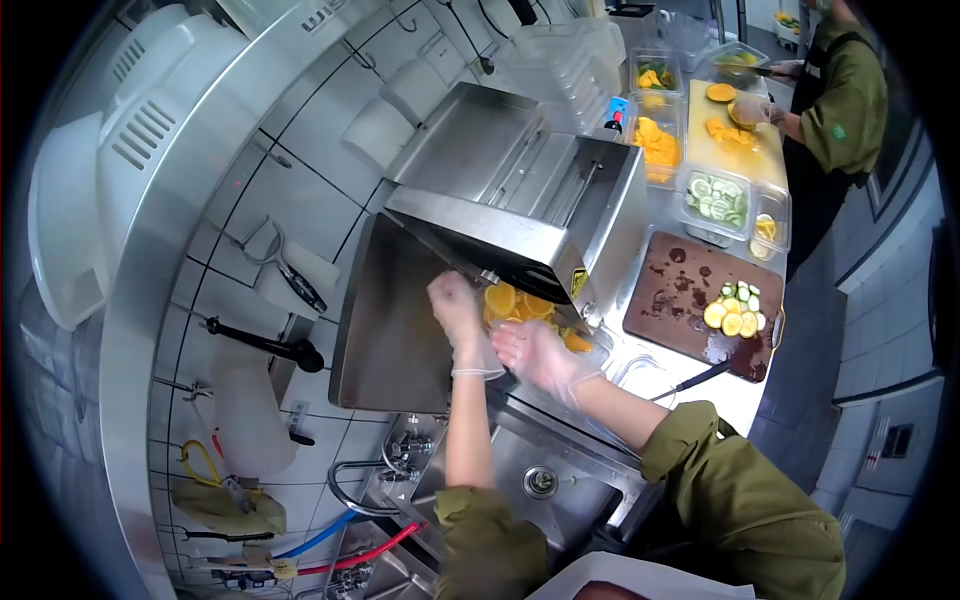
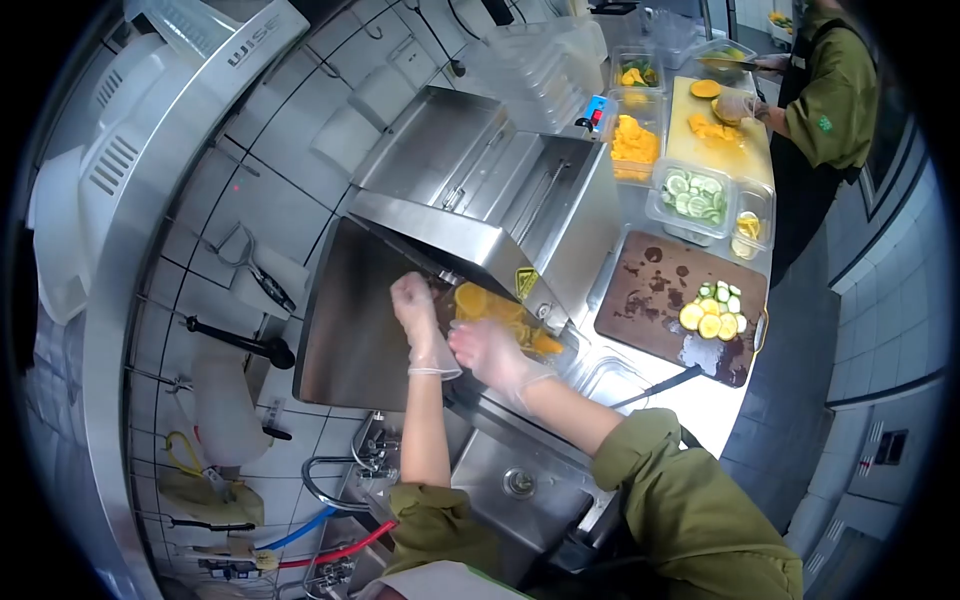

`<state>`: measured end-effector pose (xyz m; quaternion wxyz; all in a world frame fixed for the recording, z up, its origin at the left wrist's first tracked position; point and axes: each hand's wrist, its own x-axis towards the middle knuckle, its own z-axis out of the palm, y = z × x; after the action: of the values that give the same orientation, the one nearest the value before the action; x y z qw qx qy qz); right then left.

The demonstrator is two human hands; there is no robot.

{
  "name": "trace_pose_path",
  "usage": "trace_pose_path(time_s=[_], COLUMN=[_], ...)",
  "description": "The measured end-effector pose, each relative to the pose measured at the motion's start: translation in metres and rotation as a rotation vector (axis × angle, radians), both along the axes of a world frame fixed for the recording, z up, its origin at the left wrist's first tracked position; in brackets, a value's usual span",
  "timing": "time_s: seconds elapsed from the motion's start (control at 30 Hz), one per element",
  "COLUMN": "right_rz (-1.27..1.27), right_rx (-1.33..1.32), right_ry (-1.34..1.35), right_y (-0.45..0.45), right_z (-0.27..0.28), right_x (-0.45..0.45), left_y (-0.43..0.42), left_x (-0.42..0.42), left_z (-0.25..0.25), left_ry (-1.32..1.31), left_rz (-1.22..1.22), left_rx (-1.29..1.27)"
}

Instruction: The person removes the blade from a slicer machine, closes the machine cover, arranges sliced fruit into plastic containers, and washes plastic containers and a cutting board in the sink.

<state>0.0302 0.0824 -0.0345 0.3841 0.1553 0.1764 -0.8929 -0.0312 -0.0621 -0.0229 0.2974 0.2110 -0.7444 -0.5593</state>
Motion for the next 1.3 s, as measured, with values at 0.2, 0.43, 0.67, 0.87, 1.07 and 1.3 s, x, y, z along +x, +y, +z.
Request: trace_pose_path(time_s=[0.2,0.43,0.67,0.87,1.07,1.3], right_rz=[0.075,0.074,0.047,-0.026,-0.124,-0.146], right_rx=[-0.015,0.023,0.050,0.079,-0.021,-0.121], right_ry=[0.141,0.189,0.170,0.013,-0.135,-0.229], right_y=[0.043,0.101,0.130,0.121,0.119,0.121], right_z=[0.020,0.038,0.017,0.002,-0.002,0.002], right_x=[0.025,0.060,0.066,0.043,0.013,0.007], left_y=[0.034,0.032,0.046,0.060,0.016,0.052], left_x=[0.017,0.011,0.008,0.064,0.199,0.201], left_z=[0.036,0.025,0.008,0.094,0.161,0.140], left_ry=[-0.027,-0.030,0.159,-0.404,-0.034,-0.128], left_rz=[-0.117,-0.281,-0.100,0.097,1.147,0.497], left_rx=[-0.143,-0.350,-0.472,-0.737,-1.285,-0.569])
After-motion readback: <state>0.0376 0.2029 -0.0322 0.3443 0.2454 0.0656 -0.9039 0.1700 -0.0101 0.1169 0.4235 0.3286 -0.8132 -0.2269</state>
